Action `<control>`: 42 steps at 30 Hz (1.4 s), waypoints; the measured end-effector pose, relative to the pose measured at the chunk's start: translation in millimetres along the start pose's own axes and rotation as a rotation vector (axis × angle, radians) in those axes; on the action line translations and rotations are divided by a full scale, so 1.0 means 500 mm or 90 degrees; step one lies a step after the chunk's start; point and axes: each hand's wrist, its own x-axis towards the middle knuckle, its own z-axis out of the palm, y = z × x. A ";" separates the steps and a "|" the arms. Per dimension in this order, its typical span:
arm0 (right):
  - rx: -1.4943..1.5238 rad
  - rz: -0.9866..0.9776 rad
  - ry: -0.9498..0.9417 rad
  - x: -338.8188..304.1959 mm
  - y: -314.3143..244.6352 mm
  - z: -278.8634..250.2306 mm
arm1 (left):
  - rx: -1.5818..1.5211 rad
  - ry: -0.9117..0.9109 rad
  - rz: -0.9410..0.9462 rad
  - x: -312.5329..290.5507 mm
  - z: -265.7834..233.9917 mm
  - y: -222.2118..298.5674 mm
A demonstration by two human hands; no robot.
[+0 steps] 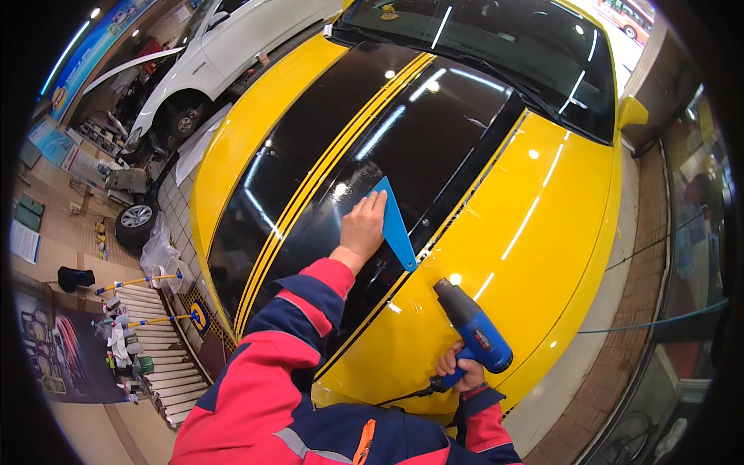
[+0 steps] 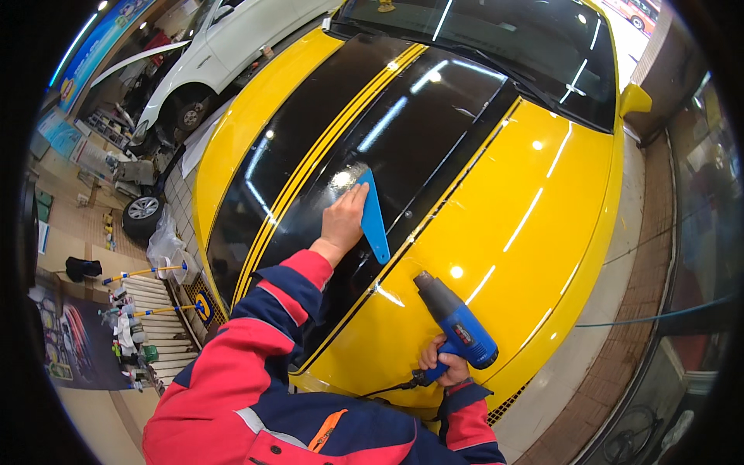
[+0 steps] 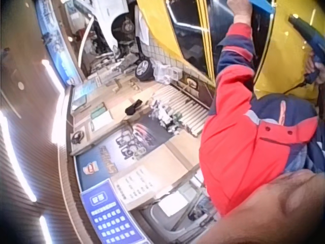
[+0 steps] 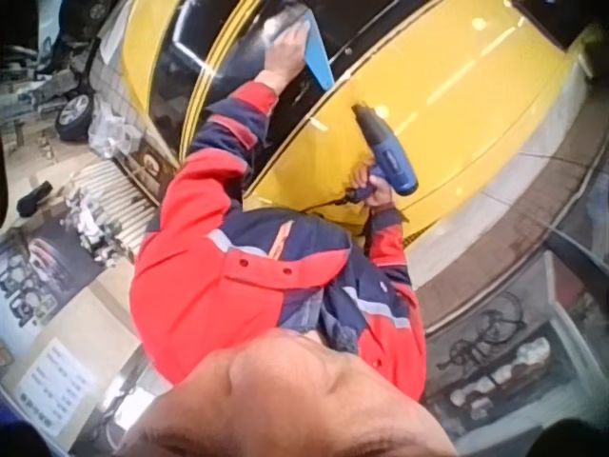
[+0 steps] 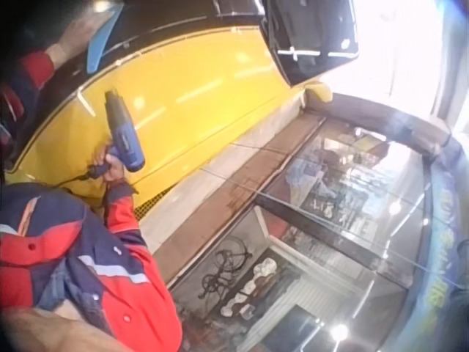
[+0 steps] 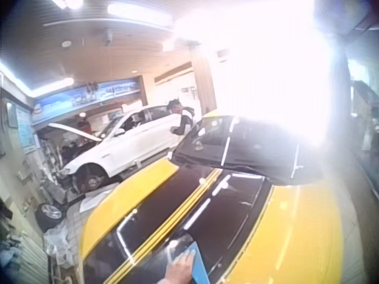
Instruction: The person applies a black vinyl stripe to the hood of a yellow car. They use a blue heat gun to warm the vinyl and a blue squeegee to smooth and adhere it along the hood contours.
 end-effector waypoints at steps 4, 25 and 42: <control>-0.002 0.014 0.013 -0.006 -0.001 -0.004 | 0.023 -0.003 -0.045 0.039 0.025 -0.062; -0.007 0.013 0.046 -0.014 -0.004 0.010 | 0.043 0.028 -0.094 -0.065 -0.010 -0.108; -0.028 0.012 0.063 -0.013 -0.001 0.002 | 0.021 0.004 -0.030 -0.122 -0.050 -0.004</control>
